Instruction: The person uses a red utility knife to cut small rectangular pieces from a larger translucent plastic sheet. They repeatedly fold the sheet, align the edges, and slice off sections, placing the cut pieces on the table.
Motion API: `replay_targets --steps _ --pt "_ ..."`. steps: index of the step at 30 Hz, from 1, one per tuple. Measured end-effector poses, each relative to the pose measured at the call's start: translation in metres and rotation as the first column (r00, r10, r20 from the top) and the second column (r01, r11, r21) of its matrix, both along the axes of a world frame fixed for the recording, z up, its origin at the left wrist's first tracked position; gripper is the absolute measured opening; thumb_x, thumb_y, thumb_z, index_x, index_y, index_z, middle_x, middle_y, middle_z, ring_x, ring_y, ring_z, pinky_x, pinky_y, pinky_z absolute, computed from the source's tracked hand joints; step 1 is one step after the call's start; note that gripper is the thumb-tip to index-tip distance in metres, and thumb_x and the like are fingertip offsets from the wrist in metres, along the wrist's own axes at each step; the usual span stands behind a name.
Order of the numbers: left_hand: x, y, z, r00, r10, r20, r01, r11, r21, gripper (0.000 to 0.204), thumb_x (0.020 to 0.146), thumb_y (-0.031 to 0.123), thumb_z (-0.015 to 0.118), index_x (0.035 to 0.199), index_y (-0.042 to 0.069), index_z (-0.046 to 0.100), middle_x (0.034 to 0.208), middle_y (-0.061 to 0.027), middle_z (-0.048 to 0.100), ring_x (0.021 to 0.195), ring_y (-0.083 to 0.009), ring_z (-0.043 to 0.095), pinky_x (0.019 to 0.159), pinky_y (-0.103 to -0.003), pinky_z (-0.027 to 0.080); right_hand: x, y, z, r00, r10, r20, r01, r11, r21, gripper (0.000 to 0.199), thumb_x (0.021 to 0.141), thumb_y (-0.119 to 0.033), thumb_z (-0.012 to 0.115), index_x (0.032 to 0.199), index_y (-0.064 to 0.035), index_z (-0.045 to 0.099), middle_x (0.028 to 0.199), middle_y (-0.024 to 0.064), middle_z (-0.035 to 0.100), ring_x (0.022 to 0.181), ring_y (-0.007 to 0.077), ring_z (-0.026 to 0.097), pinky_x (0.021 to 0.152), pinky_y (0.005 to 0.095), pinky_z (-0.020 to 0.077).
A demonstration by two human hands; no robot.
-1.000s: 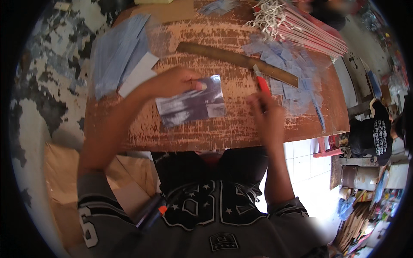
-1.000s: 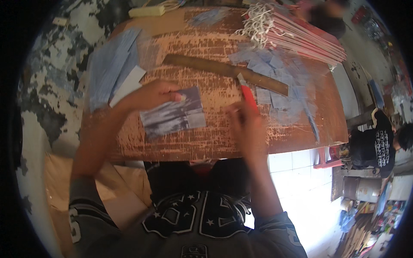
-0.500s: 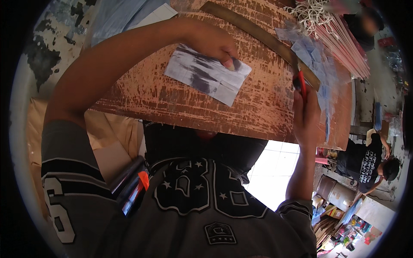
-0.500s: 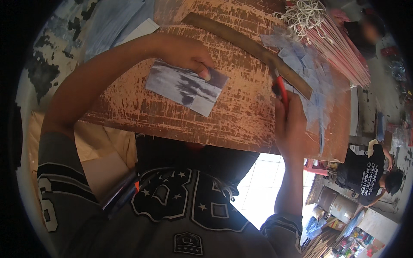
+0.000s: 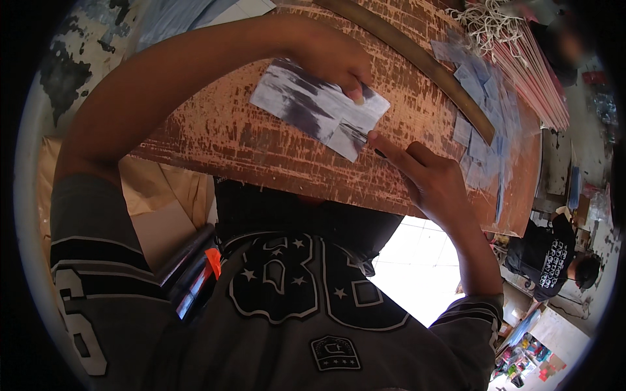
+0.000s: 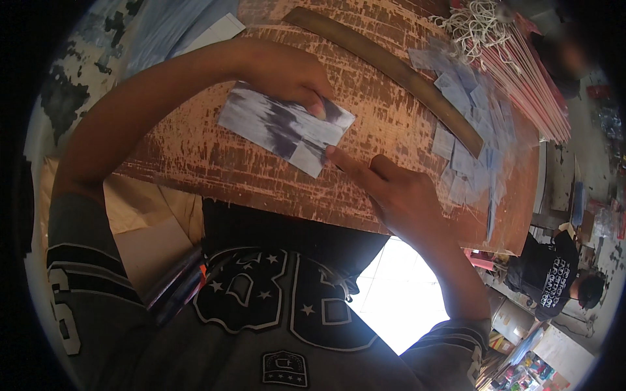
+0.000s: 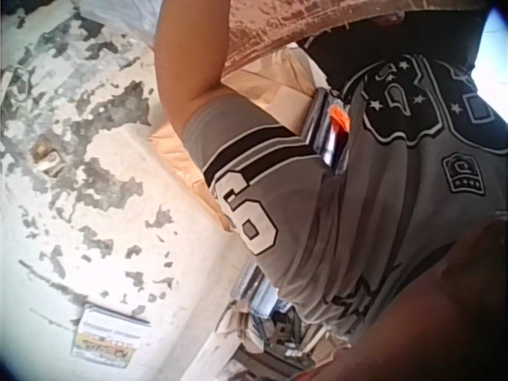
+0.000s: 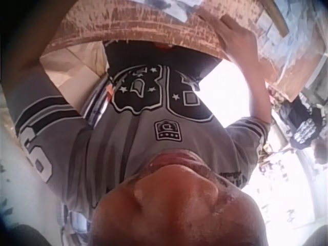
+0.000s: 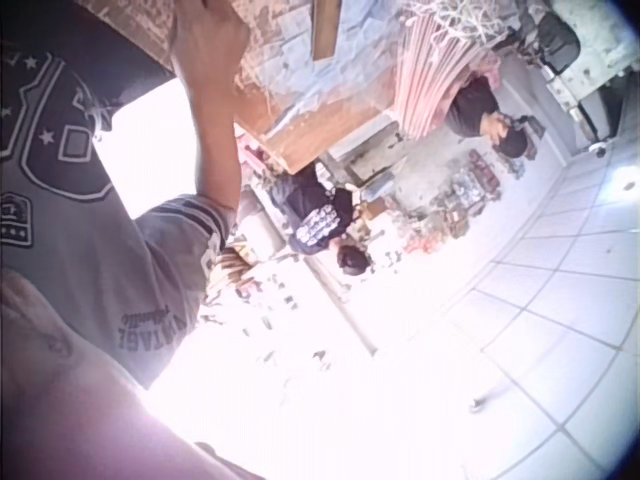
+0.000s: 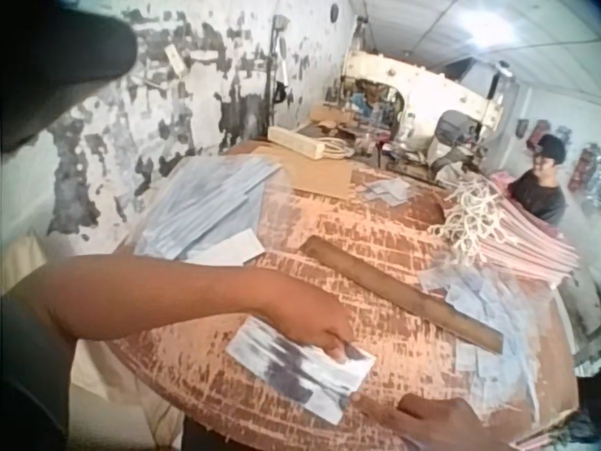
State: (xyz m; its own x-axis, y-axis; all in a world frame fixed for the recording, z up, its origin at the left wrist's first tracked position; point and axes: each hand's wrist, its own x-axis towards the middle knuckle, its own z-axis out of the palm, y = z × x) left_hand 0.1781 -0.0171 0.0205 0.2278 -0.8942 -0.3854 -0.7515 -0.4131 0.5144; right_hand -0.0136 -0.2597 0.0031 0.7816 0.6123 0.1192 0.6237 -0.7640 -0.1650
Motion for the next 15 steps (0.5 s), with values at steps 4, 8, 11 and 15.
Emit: replay_targets --steps 4,8,11,15 --pt "-0.0007 0.0001 0.0024 1.0 -0.014 0.008 0.014 1.0 -0.013 0.033 0.103 0.032 0.063 0.102 0.001 0.072 0.082 -0.0126 0.07 0.077 -0.0272 0.066 0.076 -0.043 0.05 0.0 0.0005 0.0035 1.0 -0.02 0.022 0.021 0.999 -0.033 0.071 0.087 -0.006 0.071 0.151 -0.0312 0.057 0.069 0.0002 0.05 0.051 0.015 0.054 0.045 0.0349 0.0494" --pt "-0.0028 0.0004 0.0022 0.999 0.031 -0.036 -0.031 1.0 0.001 0.033 0.103 0.033 0.063 0.103 0.001 0.072 0.083 -0.0127 0.07 0.078 -0.0279 0.066 0.077 -0.043 0.05 0.0041 0.0002 0.0012 0.999 -0.008 0.035 0.009 1.0 -0.013 0.07 0.086 -0.006 0.071 0.15 -0.0311 0.058 0.069 -0.0001 0.05 0.05 0.0146 0.053 0.044 0.0349 0.0489" --pt "-0.0007 0.001 -0.0015 0.999 0.026 -0.031 -0.026 1.0 -0.008 0.033 0.103 0.032 0.063 0.103 0.001 0.072 0.082 -0.0127 0.07 0.077 -0.0285 0.066 0.077 -0.043 0.05 0.0054 0.0012 0.0013 0.999 0.004 0.048 -0.004 1.0 -0.012 0.071 0.086 -0.007 0.072 0.151 -0.0315 0.057 0.068 -0.0001 0.05 0.05 0.0146 0.053 0.043 0.0348 0.0488" --pt "0.0026 -0.0013 -0.0062 1.0 -0.012 0.023 0.012 1.0 -0.009 0.033 0.103 0.032 0.063 0.102 0.0 0.071 0.081 -0.0125 0.069 0.076 -0.0288 0.066 0.075 -0.044 0.049 0.0051 0.0016 0.0027 0.998 0.004 0.057 -0.001 0.998 -0.056 0.07 0.087 -0.009 0.071 0.152 -0.0318 0.057 0.069 -0.0001 0.05 0.05 0.0144 0.053 0.043 0.0345 0.0491"
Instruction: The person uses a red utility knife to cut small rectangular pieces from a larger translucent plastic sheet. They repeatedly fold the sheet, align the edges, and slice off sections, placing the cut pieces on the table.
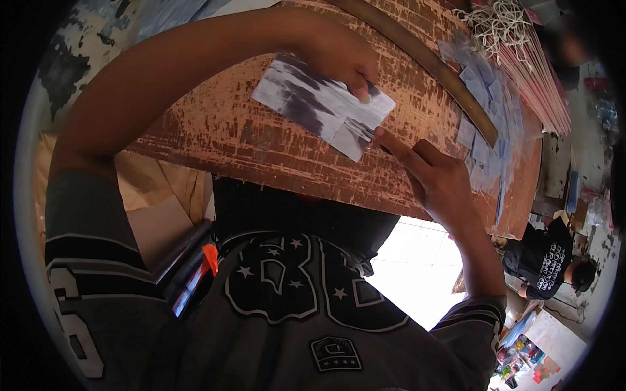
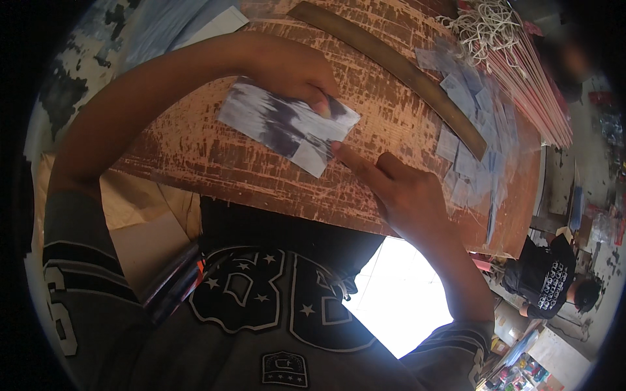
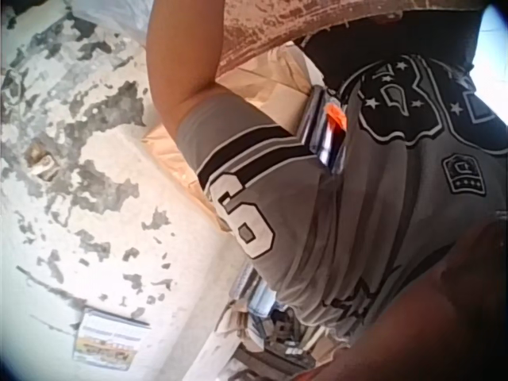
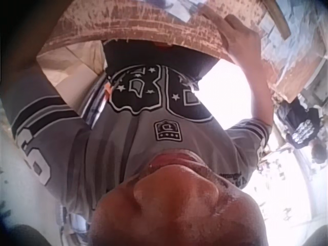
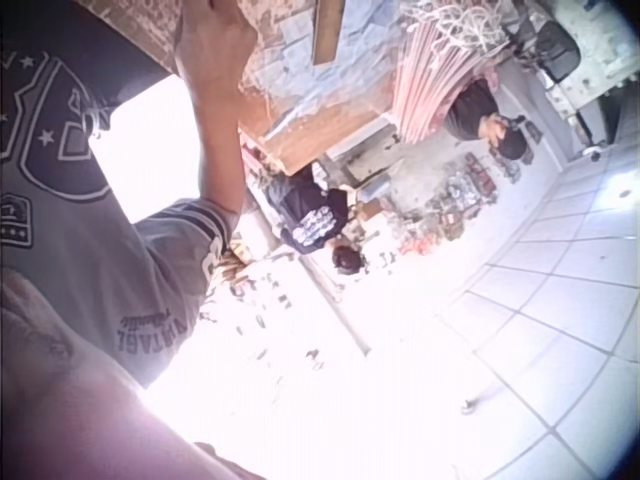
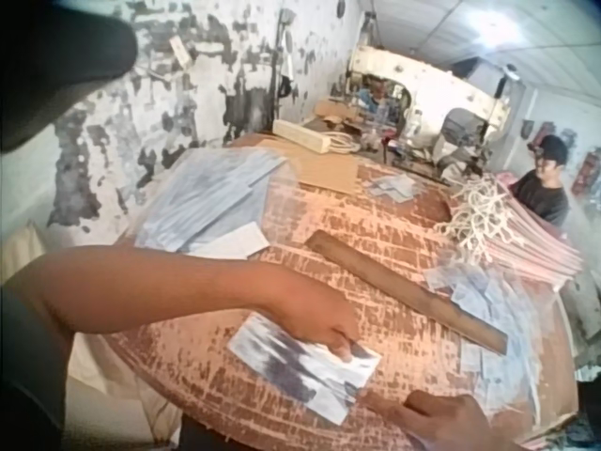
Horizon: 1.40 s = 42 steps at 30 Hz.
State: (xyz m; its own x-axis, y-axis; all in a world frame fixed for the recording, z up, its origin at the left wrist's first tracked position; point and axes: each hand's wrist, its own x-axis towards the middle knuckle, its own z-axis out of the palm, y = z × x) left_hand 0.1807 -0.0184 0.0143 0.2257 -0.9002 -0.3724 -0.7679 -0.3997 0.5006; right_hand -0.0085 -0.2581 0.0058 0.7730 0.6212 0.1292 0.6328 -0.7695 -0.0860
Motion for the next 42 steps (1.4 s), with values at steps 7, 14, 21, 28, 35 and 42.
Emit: replay_targets --steps 7,14,21,28,35,42 --pt "-0.006 0.0 0.013 0.997 0.035 -0.065 -0.035 0.999 0.006 0.032 0.103 0.032 0.063 0.099 0.001 0.071 0.079 -0.0121 0.068 0.074 -0.0282 0.065 0.074 -0.044 0.048 0.0 0.002 0.006 1.0 0.007 0.003 -0.007 1.0 -0.021 0.067 0.09 -0.008 0.068 0.152 -0.0307 0.056 0.07 -0.0006 0.052 0.049 0.0135 0.053 0.042 0.0335 0.0479" --pt "-0.006 -0.003 0.017 0.997 0.059 -0.047 -0.055 0.995 0.087 0.031 0.103 0.03 0.062 0.097 0.001 0.07 0.08 -0.011 0.067 0.075 -0.0261 0.064 0.075 -0.043 0.048 0.007 0.01 0.027 0.994 -0.011 -0.106 0.001 0.995 -0.097 0.074 0.086 -0.001 0.073 0.151 -0.031 0.057 0.072 0.0028 0.056 0.053 0.0158 0.055 0.048 0.0384 0.0481" --pt "-0.005 0.0 0.012 0.996 0.044 -0.083 -0.044 0.999 -0.004 0.032 0.103 0.03 0.062 0.093 0.0 0.069 0.074 -0.0102 0.063 0.07 -0.0254 0.061 0.072 -0.044 0.046 0.011 0.004 0.029 0.986 0.0 -0.169 -0.019 0.994 -0.108 0.077 0.086 0.001 0.072 0.153 -0.032 0.054 0.074 0.0037 0.059 0.055 0.0195 0.06 0.051 0.0408 0.0505" --pt "-0.004 -0.002 0.008 0.997 0.044 -0.063 -0.042 0.998 0.038 0.033 0.103 0.031 0.062 0.094 0.0 0.069 0.073 -0.0098 0.064 0.07 -0.0245 0.061 0.072 -0.043 0.047 0.005 -0.001 0.033 0.973 -0.023 -0.23 -0.003 0.994 -0.113 0.077 0.086 0.001 0.072 0.154 -0.031 0.053 0.075 0.0039 0.061 0.056 0.0195 0.06 0.05 0.0396 0.0507" --pt "-0.002 0.004 0.005 0.996 0.027 -0.086 -0.031 0.999 -0.042 0.033 0.104 0.032 0.062 0.1 0.0 0.071 0.078 -0.0115 0.067 0.073 -0.0247 0.064 0.074 -0.042 0.049 -0.002 -0.006 0.04 0.975 -0.039 -0.217 0.01 0.992 -0.13 0.081 0.085 0.003 0.072 0.155 -0.0314 0.051 0.075 0.0039 0.06 0.055 0.0191 0.059 0.05 0.0386 0.0499" --pt "0.0 -0.001 0.007 0.995 0.042 -0.094 -0.037 0.998 0.058 0.033 0.103 0.032 0.062 0.1 0.001 0.071 0.08 -0.0114 0.068 0.075 -0.0254 0.065 0.075 -0.043 0.049 -0.008 -0.013 0.058 0.974 -0.085 -0.211 0.046 0.982 -0.184 0.081 0.083 0.001 0.073 0.153 -0.0342 0.054 0.074 0.003 0.059 0.055 0.0184 0.058 0.05 0.0391 0.0494"
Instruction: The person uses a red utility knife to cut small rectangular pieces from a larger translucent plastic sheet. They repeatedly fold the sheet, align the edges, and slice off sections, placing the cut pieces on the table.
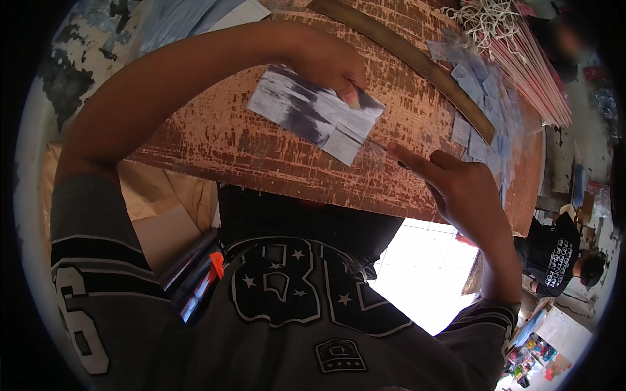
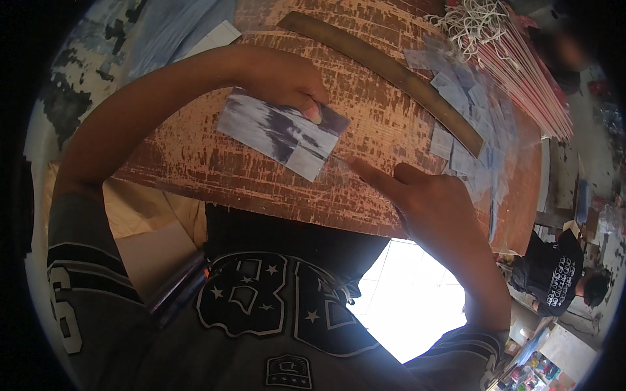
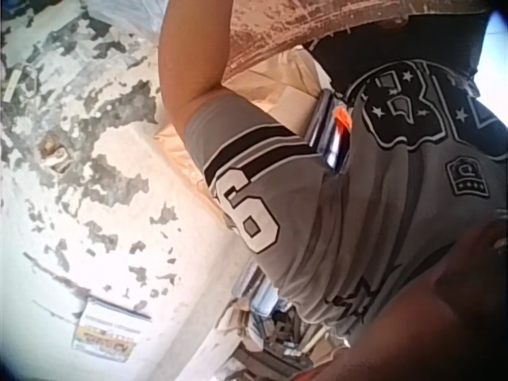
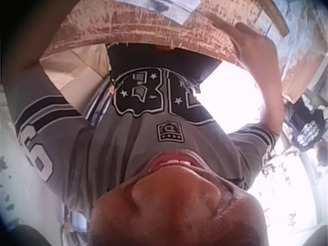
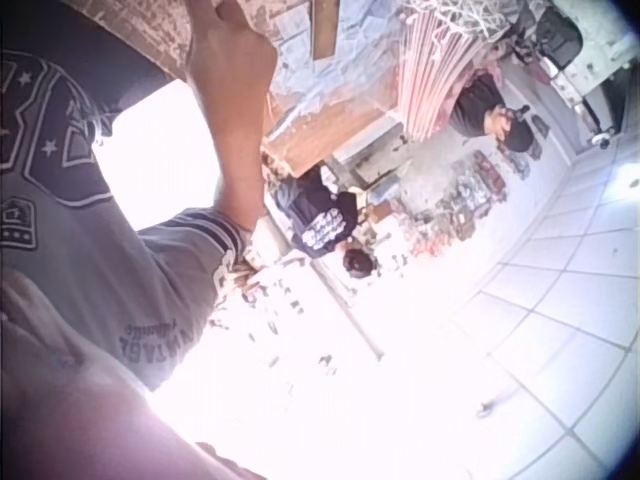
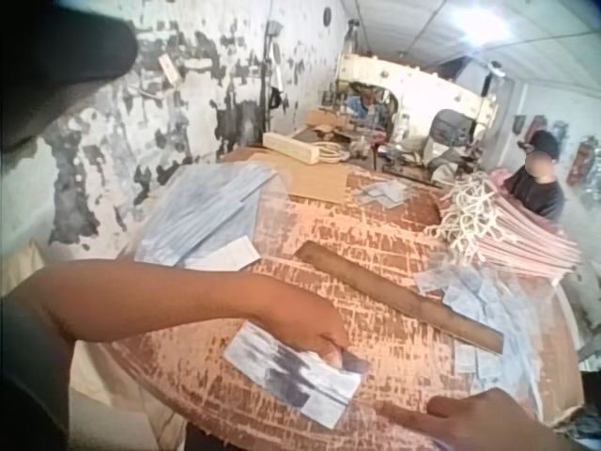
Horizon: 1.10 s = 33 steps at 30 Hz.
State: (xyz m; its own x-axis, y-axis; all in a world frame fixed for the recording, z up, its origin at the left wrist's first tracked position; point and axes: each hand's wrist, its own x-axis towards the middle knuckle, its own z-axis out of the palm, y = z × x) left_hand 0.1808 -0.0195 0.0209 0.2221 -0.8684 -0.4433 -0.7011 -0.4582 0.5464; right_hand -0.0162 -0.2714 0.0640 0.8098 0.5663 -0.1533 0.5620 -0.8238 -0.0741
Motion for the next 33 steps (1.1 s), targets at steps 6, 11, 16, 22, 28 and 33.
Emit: replay_targets --steps 6,11,16,22,28,33 --pt "-0.003 0.0 0.002 0.999 0.012 0.05 -0.013 1.0 0.02 0.031 0.104 0.032 0.062 0.098 0.002 0.071 0.079 -0.0102 0.067 0.074 -0.0243 0.064 0.074 -0.043 0.049 0.001 0.009 -0.021 0.997 0.016 0.079 -0.027 0.991 0.134 0.08 0.082 0.001 0.073 0.152 -0.0338 0.055 0.073 0.0023 0.058 0.053 0.0164 0.055 0.048 0.0372 0.0479" --pt "0.0 -0.003 -0.001 0.998 -0.03 0.063 0.03 0.999 0.012 0.031 0.104 0.031 0.062 0.097 0.003 0.071 0.077 -0.0097 0.067 0.072 -0.0245 0.064 0.073 -0.043 0.048 0.005 0.016 -0.039 0.987 0.043 0.157 -0.066 0.987 0.149 0.072 0.086 -0.001 0.07 0.151 -0.0305 0.057 0.069 0.0002 0.055 0.049 0.0151 0.055 0.042 0.0341 0.0462" --pt "-0.002 -0.001 0.0 0.997 -0.032 0.071 0.032 0.999 -0.004 0.031 0.104 0.031 0.062 0.097 0.003 0.071 0.076 -0.0099 0.067 0.072 -0.0249 0.063 0.072 -0.043 0.048 0.008 0.018 -0.042 0.987 0.042 0.153 -0.062 0.989 0.133 0.074 0.088 -0.001 0.069 0.153 -0.0313 0.054 0.07 -0.0002 0.055 0.05 0.0145 0.055 0.042 0.0344 0.0461" --pt "0.002 -0.001 -0.004 0.997 -0.04 0.06 0.041 0.999 -0.016 0.032 0.103 0.032 0.063 0.098 0.002 0.072 0.077 -0.0106 0.068 0.072 -0.0254 0.064 0.073 -0.043 0.048 0.009 0.018 -0.042 0.989 0.038 0.141 -0.057 0.99 0.133 0.074 0.087 0.0 0.069 0.153 -0.0309 0.054 0.071 0.0005 0.056 0.049 0.0153 0.055 0.043 0.0348 0.0472" --pt "0.001 -0.002 0.0 1.0 0.003 -0.001 -0.003 1.0 -0.023 0.032 0.103 0.033 0.063 0.098 0.002 0.072 0.078 -0.0115 0.068 0.073 -0.0259 0.064 0.074 -0.043 0.048 0.016 0.019 -0.033 0.996 0.058 0.07 -0.066 0.99 0.123 0.078 0.082 0.004 0.067 0.152 -0.0296 0.056 0.073 0.0027 0.059 0.052 0.0177 0.06 0.045 0.0353 0.0488" --pt "-0.004 0.002 0.002 1.0 0.009 0.0 -0.009 0.999 -0.048 0.033 0.102 0.034 0.064 0.097 0.002 0.071 0.077 -0.0114 0.067 0.073 -0.0263 0.063 0.073 -0.044 0.047 0.019 0.022 -0.023 0.996 0.077 0.053 -0.082 0.991 0.106 0.075 0.085 0.002 0.07 0.151 -0.0297 0.056 0.077 0.0045 0.063 0.056 0.0212 0.063 0.048 0.0379 0.0505"
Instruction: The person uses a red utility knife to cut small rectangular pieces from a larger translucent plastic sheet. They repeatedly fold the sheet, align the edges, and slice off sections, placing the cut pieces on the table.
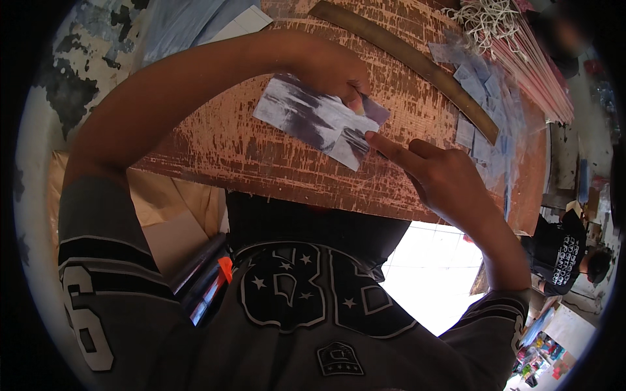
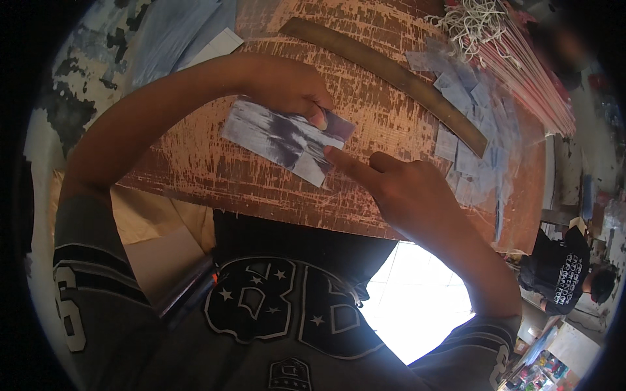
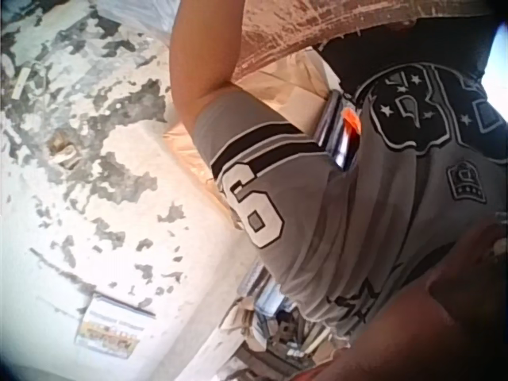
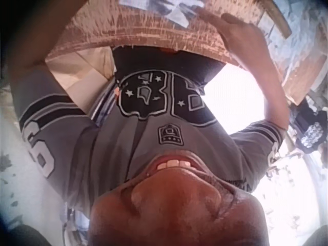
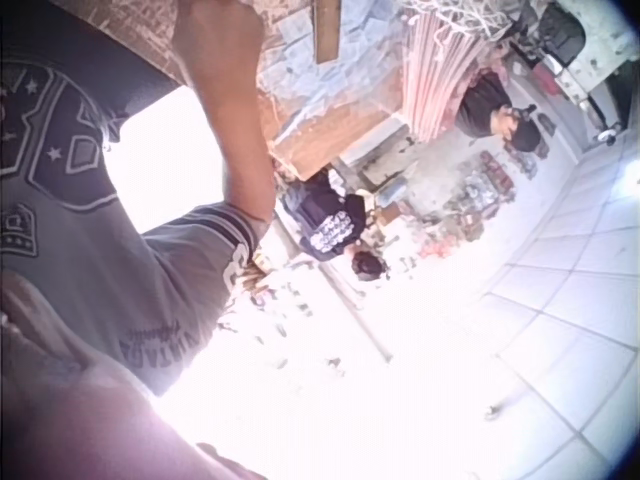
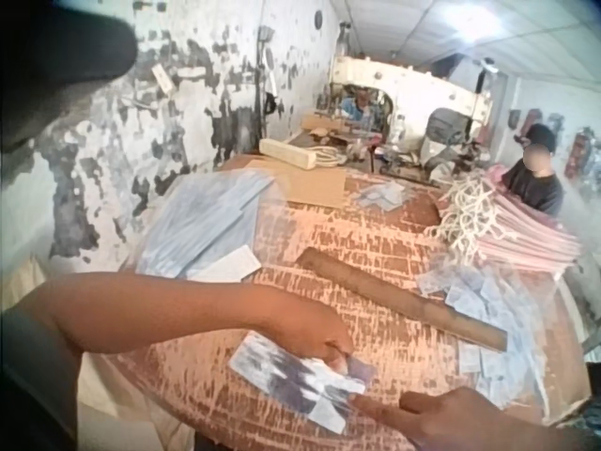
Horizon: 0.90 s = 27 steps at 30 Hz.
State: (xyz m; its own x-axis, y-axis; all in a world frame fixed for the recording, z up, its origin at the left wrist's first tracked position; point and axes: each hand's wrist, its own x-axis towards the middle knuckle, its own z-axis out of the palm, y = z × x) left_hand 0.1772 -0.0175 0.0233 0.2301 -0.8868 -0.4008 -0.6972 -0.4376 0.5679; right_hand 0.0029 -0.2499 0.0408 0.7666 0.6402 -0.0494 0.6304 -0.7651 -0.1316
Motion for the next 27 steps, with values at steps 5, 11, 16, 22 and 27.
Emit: replay_targets --steps 5,11,16,22,27 --pt "0.001 -0.002 -0.004 1.0 0.016 0.015 -0.016 0.999 0.036 0.034 0.102 0.035 0.065 0.096 0.002 0.07 0.075 -0.0109 0.065 0.072 -0.0264 0.063 0.073 -0.044 0.047 0.0 0.002 0.004 0.999 -0.01 -0.037 0.01 1.0 -0.016 0.074 0.086 0.0 0.072 0.151 -0.0308 0.055 0.077 0.0056 0.063 0.057 0.0224 0.064 0.05 0.0402 0.0511" --pt "-0.002 -0.001 0.0 0.999 0.022 0.035 -0.022 1.0 0.006 0.033 0.103 0.033 0.063 0.096 0.002 0.071 0.073 -0.0098 0.065 0.069 -0.0247 0.063 0.071 -0.043 0.047 -0.001 -0.005 0.006 0.997 -0.022 -0.078 0.018 0.998 -0.063 0.075 0.086 0.001 0.072 0.152 -0.0312 0.054 0.077 0.006 0.062 0.06 0.0219 0.065 0.053 0.0413 0.0516" --pt "-0.003 -0.001 0.0 0.999 0.018 0.034 -0.019 1.0 0.018 0.033 0.102 0.033 0.064 0.096 0.002 0.072 0.074 -0.0095 0.066 0.07 -0.0234 0.063 0.071 -0.042 0.048 -0.007 -0.011 0.008 0.995 -0.049 -0.088 0.04 0.994 -0.103 0.076 0.086 0.0 0.073 0.152 -0.0324 0.053 0.077 0.0055 0.063 0.062 0.0214 0.065 0.054 0.041 0.052" --pt "0.001 0.0 -0.003 0.999 0.013 0.048 -0.014 1.0 0.022 0.033 0.102 0.034 0.064 0.097 0.002 0.072 0.077 -0.0101 0.068 0.072 -0.0242 0.065 0.073 -0.042 0.048 -0.015 -0.02 0.014 0.992 -0.083 -0.091 0.071 0.989 -0.127 0.077 0.085 0.0 0.073 0.152 -0.0339 0.054 0.075 0.0048 0.062 0.06 0.021 0.063 0.053 0.0403 0.0514" --pt "-0.002 -0.002 0.0 0.999 0.012 0.042 -0.013 1.0 0.019 0.033 0.103 0.034 0.063 0.098 0.003 0.072 0.078 -0.0098 0.069 0.072 -0.0237 0.065 0.074 -0.042 0.048 -0.021 -0.02 0.021 0.994 -0.102 -0.026 0.1 0.993 -0.07 0.077 0.085 -0.001 0.074 0.151 -0.0346 0.056 0.073 0.0037 0.06 0.058 0.0191 0.06 0.052 0.0398 0.0499"
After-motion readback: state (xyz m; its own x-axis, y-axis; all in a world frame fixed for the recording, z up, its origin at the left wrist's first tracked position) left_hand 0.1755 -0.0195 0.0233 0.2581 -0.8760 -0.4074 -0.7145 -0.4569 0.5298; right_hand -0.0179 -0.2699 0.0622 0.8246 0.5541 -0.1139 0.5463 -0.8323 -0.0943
